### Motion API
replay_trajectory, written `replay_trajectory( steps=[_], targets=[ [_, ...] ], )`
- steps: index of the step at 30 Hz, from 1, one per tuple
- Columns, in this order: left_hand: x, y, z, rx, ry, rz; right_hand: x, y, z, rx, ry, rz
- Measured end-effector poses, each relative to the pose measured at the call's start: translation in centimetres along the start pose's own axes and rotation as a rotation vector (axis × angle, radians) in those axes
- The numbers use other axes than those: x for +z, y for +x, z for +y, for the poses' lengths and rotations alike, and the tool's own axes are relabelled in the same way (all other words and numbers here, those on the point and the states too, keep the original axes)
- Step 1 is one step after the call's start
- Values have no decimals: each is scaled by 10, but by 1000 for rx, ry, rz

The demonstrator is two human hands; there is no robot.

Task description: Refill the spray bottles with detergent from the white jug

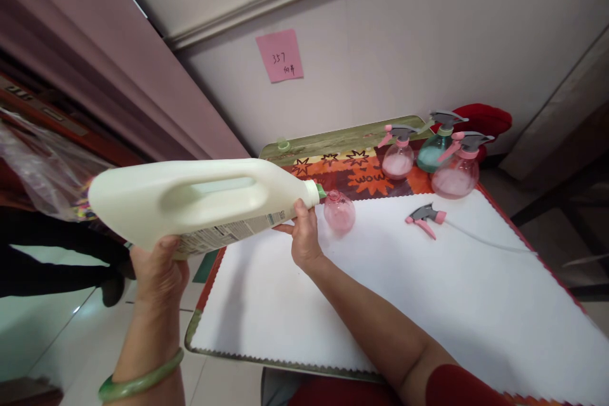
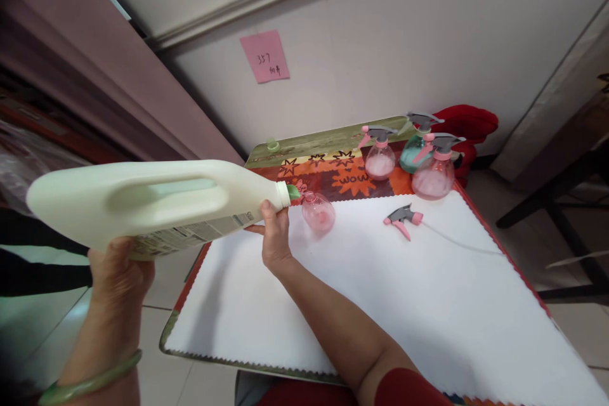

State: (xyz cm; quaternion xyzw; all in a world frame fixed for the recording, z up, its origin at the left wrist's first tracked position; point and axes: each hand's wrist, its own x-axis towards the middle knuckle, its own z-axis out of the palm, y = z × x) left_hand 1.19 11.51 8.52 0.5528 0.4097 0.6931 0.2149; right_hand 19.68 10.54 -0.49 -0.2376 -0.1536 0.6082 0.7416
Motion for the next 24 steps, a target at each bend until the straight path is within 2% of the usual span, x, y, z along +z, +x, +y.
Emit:
replay_trajectory(
  steps=[24],
  targets=[
    [1, 2, 2, 17, -4, 10, 0, 0, -1, 16, 5, 7]
  ],
)
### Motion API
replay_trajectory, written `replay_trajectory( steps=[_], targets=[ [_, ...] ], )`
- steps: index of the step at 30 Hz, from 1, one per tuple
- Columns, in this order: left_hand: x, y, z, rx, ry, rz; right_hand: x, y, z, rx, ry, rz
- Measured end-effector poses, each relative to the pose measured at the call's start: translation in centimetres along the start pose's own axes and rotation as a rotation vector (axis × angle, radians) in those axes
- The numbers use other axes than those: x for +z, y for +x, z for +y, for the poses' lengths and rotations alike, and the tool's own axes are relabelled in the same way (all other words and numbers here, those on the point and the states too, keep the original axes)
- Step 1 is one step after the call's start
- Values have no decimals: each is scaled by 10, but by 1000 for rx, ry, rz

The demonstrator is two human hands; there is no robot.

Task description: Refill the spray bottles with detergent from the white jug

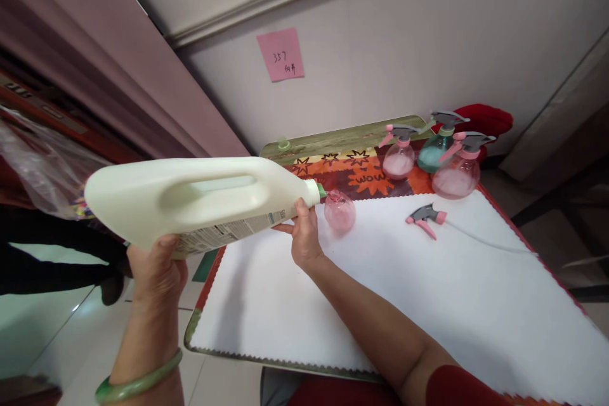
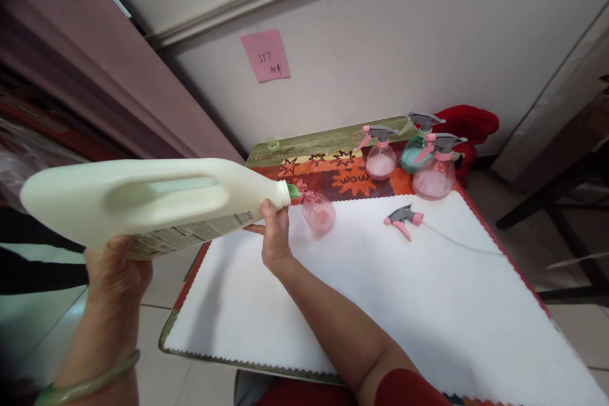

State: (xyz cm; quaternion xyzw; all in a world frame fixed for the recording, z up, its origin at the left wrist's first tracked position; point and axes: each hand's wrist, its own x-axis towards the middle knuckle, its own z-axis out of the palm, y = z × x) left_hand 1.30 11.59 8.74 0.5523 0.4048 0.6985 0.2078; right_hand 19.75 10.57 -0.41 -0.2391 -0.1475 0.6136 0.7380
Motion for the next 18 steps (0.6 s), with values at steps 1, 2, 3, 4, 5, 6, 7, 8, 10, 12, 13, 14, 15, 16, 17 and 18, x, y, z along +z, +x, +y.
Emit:
replay_trajectory(
  steps=[1, 2, 3, 4, 5, 6, 7, 8, 10, 12, 13, 14, 15, 16, 17, 18],
  targets=[
    [0, 0, 0, 2, 0, 2, 0, 0, 0, 0, 1, -3],
    [0, 0, 0, 2, 0, 2, -1, 0, 1, 0, 2, -5],
    [0, 0, 0, 3, -2, 5, -1, 0, 1, 0, 3, -8],
    [0, 0, 0, 3, -6, 8, -1, -1, 1, -1, 4, -9],
    [0, 0, 0, 1, -12, 10, -1, -1, 1, -2, 4, -10],
    [0, 0, 0, -2, -15, 10, -1, -1, 1, -3, 5, -10],
    [-1, 0, 0, -6, -14, 10, -1, -1, 1, -4, 5, -11],
    [-1, -1, 0, -10, -11, 9, -1, -1, 1, -4, 5, -13],
    [-1, -1, 0, -11, -6, 3, -1, -1, 1, -3, 7, -15],
    [0, -1, 1, -15, -1, 4, -1, -1, 0, 0, 9, -14],
    [0, -1, 2, -16, 4, 8, -1, -1, 0, 1, 10, -13],
    [1, -1, 2, -20, 10, 13, -1, -1, 0, 2, 10, -13],
    [1, -1, 3, -23, 17, 20, -1, -1, 0, 2, 10, -15],
    [1, -1, 4, -24, 24, 25, -1, -1, 0, 0, 10, -19],
    [2, -1, 4, -25, 30, 25, -1, -1, 0, -3, 11, -23],
    [2, -2, 4, -23, 34, 25, -1, -1, 0, -6, 11, -25]
  ],
)
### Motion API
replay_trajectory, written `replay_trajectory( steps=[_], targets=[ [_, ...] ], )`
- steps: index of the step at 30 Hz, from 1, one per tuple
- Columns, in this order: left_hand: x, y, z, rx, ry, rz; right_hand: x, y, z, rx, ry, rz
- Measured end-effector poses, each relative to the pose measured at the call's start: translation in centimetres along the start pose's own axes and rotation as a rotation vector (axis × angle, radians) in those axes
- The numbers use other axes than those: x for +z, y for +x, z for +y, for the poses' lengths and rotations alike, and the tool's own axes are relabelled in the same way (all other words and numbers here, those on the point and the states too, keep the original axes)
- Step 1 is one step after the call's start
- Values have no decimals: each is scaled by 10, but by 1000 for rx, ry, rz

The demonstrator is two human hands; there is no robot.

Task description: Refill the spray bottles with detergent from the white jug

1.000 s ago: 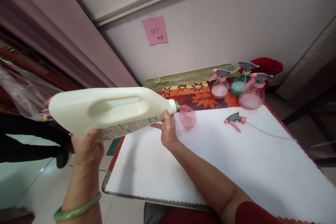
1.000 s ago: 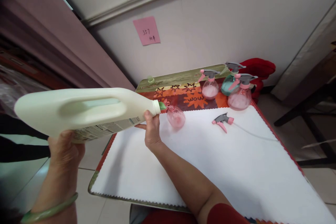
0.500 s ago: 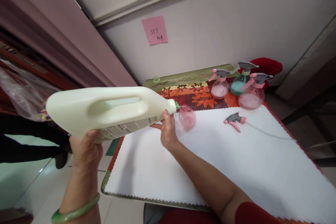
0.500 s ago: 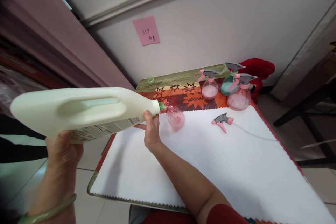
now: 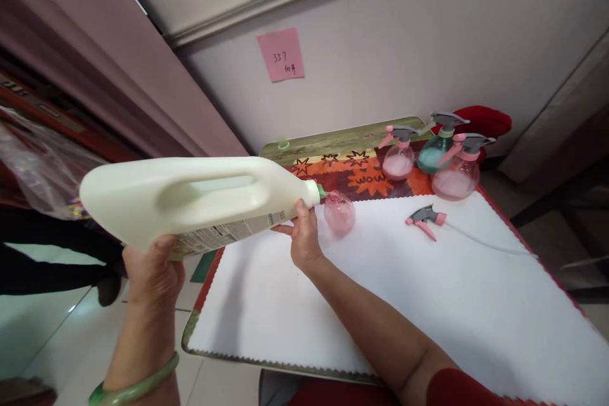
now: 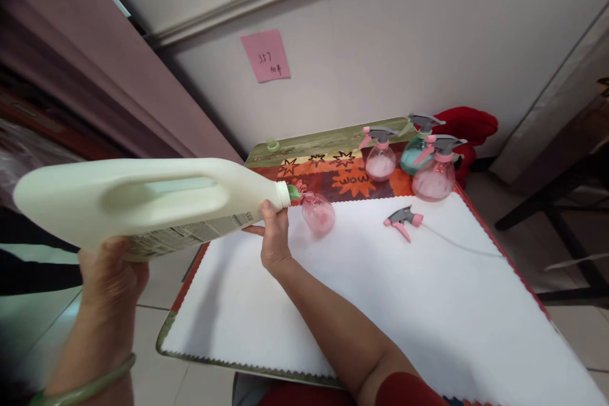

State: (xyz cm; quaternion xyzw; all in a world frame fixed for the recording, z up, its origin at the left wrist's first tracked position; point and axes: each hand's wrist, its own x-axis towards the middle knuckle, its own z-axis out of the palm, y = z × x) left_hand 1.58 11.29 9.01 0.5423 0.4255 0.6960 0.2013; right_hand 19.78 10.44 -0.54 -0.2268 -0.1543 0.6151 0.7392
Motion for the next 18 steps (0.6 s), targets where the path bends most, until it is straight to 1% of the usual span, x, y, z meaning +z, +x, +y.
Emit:
replay_trajectory(
  steps=[10, 18],
  targets=[
    [3, 2, 1, 39, -40, -14, 1, 1, -2, 11, 0, 15],
    [2, 2, 1, 31, -25, -19, 3, -1, -4, 12, -3, 13]
  ],
)
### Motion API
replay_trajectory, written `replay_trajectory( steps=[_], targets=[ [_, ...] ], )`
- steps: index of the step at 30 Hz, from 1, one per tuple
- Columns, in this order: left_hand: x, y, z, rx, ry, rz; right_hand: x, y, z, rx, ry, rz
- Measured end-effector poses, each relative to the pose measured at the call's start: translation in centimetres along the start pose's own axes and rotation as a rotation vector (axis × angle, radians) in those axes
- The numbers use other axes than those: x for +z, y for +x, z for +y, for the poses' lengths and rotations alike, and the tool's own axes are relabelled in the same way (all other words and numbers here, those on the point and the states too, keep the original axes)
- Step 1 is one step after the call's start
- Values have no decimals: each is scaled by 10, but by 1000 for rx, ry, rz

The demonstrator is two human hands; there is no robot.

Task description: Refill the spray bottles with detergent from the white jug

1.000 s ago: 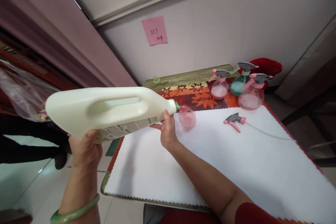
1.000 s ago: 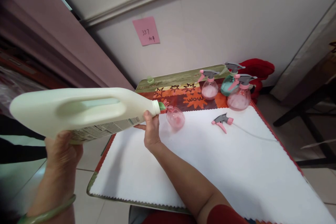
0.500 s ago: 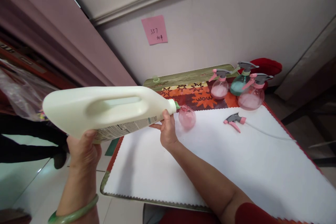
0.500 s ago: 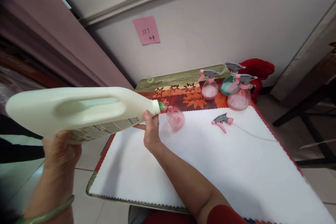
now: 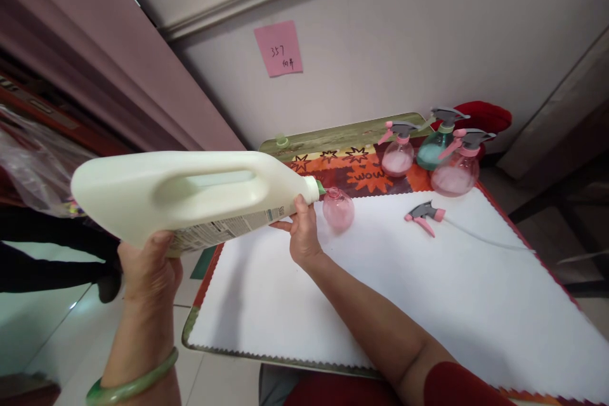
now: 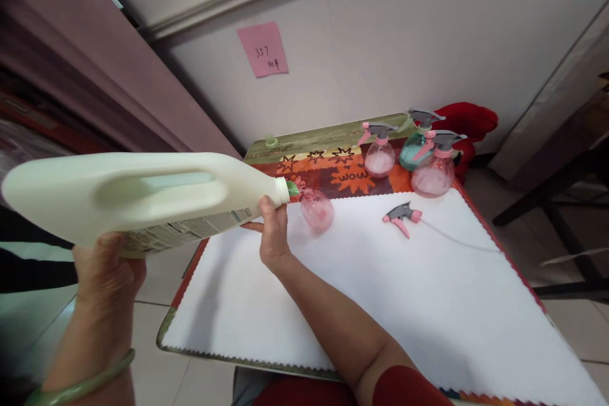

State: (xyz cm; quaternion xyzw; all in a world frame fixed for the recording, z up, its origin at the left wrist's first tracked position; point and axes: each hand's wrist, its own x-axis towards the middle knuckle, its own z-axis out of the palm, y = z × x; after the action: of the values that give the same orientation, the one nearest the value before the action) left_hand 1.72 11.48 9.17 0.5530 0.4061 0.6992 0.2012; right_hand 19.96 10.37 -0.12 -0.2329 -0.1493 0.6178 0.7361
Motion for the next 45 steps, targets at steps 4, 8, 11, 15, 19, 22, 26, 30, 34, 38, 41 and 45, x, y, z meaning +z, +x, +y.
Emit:
replay_trajectory(
  steps=[4, 8, 11, 15, 19, 22, 26, 30, 34, 38, 41, 45],
  targets=[
    [-2, 0, -1, -3, -25, -9, 0, 1, 0, 1, 0, -1],
    [-3, 0, -1, 18, -35, -43, 0, 1, 0, 13, -4, 2],
    [-2, 1, -1, 30, -43, -47, 0, 1, -1, 13, -6, 2],
    [1, 0, 1, 38, -42, -46, 0, 0, -2, 6, -2, -2],
    [2, 0, 4, 34, -31, -48, 1, 0, -3, 2, -4, -5],
    [2, 1, 4, 36, -20, -42, 1, -1, -3, 2, -2, -1],
    [0, 3, 3, 41, -4, -46, 2, 0, -3, 10, 0, 1],
    [-2, 4, 2, 42, -17, -58, 2, 0, -4, 17, 3, 1],
    [-4, 5, 1, 60, -24, -54, 2, 0, -4, 10, 7, -3],
    [-4, 6, 0, 57, -10, -35, 2, 0, -3, 13, 11, -3],
    [-4, 6, 1, 55, 1, -48, 2, 0, -2, 16, 13, 3],
    [-4, 5, 3, 57, 2, -68, 2, 0, -2, 8, 19, -4]
  ],
)
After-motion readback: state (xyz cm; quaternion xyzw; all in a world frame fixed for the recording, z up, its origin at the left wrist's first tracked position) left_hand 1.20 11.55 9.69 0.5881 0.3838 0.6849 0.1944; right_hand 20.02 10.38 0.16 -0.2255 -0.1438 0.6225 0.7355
